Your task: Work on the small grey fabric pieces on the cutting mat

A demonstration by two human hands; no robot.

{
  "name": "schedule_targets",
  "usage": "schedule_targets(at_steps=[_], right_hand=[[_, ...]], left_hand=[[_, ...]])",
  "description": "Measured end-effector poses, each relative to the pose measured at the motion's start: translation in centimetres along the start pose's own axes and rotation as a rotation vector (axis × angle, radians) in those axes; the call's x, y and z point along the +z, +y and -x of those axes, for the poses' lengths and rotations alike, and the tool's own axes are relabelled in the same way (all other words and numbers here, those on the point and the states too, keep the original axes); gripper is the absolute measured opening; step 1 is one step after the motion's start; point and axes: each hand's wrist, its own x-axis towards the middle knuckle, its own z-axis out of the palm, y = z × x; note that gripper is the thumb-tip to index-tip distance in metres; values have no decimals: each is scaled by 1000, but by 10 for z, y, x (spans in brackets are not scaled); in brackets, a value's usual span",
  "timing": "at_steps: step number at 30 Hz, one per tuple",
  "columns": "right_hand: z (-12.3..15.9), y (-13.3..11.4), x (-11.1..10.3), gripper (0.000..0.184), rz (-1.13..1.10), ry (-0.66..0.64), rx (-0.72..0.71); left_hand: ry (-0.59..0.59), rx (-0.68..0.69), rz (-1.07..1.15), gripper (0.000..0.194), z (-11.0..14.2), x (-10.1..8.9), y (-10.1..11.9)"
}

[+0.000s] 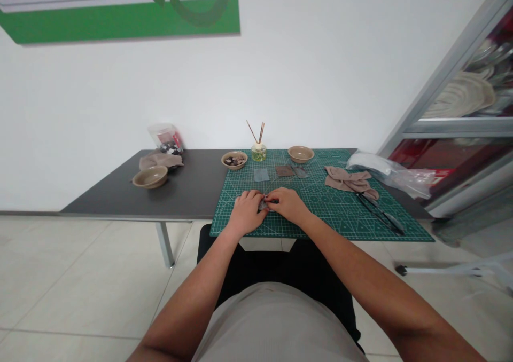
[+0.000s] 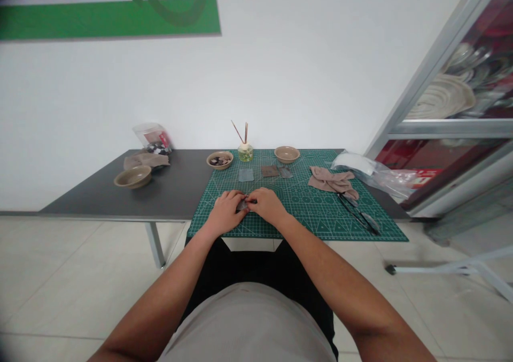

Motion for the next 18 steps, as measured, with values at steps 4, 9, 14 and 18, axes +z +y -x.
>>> schedule_targets(at_steps=[4, 9, 14, 18], right_hand=[[-1, 6, -2, 12, -59, -53, -30], [-6, 9, -2, 15, -25, -48, -43], [-6, 5, -2, 11, 27, -75, -130], [-5, 12, -5, 10, 37, -81, -158]], left_hand=[[-24, -9, -25, 31, -1, 0, 0], [-40, -28, -45, 36, 0, -2, 2], [-70, -65, -16, 36, -2, -4, 1], [-75, -92, -5, 39, -4, -3, 0]])
